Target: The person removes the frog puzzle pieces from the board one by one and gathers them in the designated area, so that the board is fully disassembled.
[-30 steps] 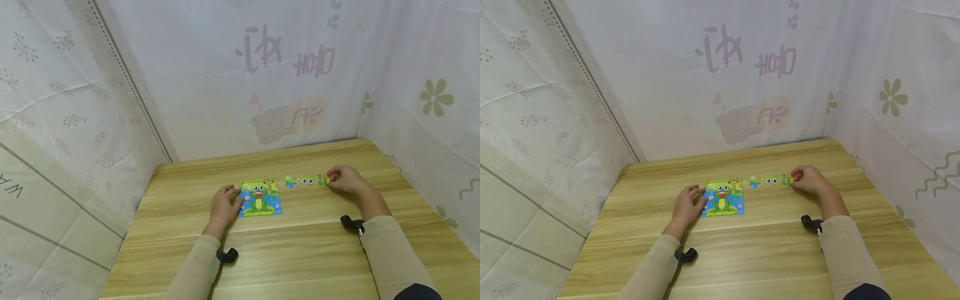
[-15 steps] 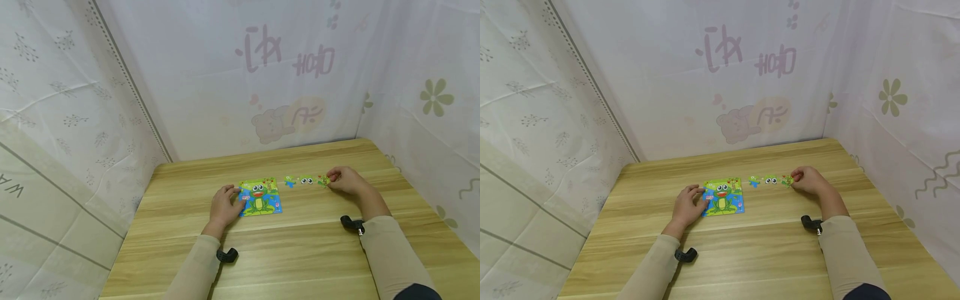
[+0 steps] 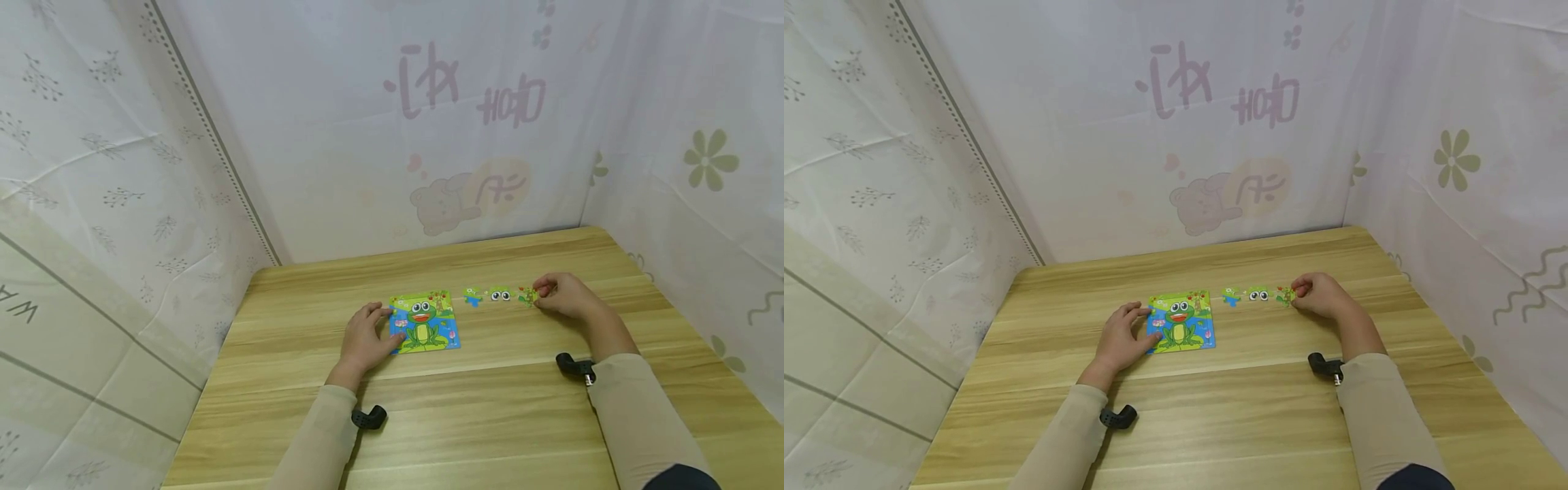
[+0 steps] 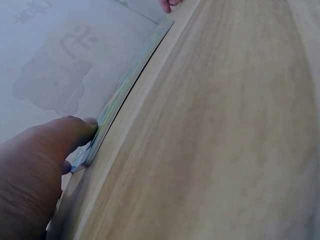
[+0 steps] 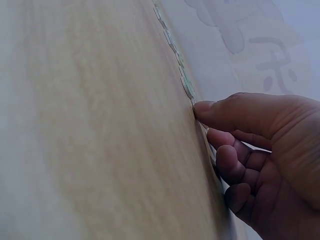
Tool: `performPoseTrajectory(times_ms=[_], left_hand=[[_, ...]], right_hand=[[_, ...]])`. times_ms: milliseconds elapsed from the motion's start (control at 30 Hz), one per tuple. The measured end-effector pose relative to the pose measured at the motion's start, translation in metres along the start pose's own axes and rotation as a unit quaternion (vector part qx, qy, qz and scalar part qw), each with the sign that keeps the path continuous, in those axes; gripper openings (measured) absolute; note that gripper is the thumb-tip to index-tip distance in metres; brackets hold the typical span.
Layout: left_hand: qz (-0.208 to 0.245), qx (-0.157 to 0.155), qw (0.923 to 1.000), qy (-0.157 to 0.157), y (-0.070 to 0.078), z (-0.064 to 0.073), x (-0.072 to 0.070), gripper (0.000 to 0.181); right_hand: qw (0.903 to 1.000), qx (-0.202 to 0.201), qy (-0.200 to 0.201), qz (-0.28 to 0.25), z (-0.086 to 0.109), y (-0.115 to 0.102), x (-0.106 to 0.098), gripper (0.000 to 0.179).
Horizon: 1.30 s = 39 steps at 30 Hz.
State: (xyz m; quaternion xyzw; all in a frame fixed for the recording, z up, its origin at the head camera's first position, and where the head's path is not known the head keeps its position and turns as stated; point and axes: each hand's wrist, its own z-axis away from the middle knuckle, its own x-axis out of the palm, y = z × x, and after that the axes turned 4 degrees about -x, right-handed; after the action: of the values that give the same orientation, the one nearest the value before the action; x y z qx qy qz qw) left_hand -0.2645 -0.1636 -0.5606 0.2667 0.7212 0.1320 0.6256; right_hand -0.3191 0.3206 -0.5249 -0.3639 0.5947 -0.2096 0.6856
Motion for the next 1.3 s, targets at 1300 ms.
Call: performPoseTrajectory(times_ms=[1300], left_hand=[[-0.011, -0.001, 0.9999, 0.005, 0.003, 0.000, -0.001, 0.066]], right_hand=[[0.9979, -0.057, -0.026, -0.016, -0.016, -0.068, 0.052, 0.035]])
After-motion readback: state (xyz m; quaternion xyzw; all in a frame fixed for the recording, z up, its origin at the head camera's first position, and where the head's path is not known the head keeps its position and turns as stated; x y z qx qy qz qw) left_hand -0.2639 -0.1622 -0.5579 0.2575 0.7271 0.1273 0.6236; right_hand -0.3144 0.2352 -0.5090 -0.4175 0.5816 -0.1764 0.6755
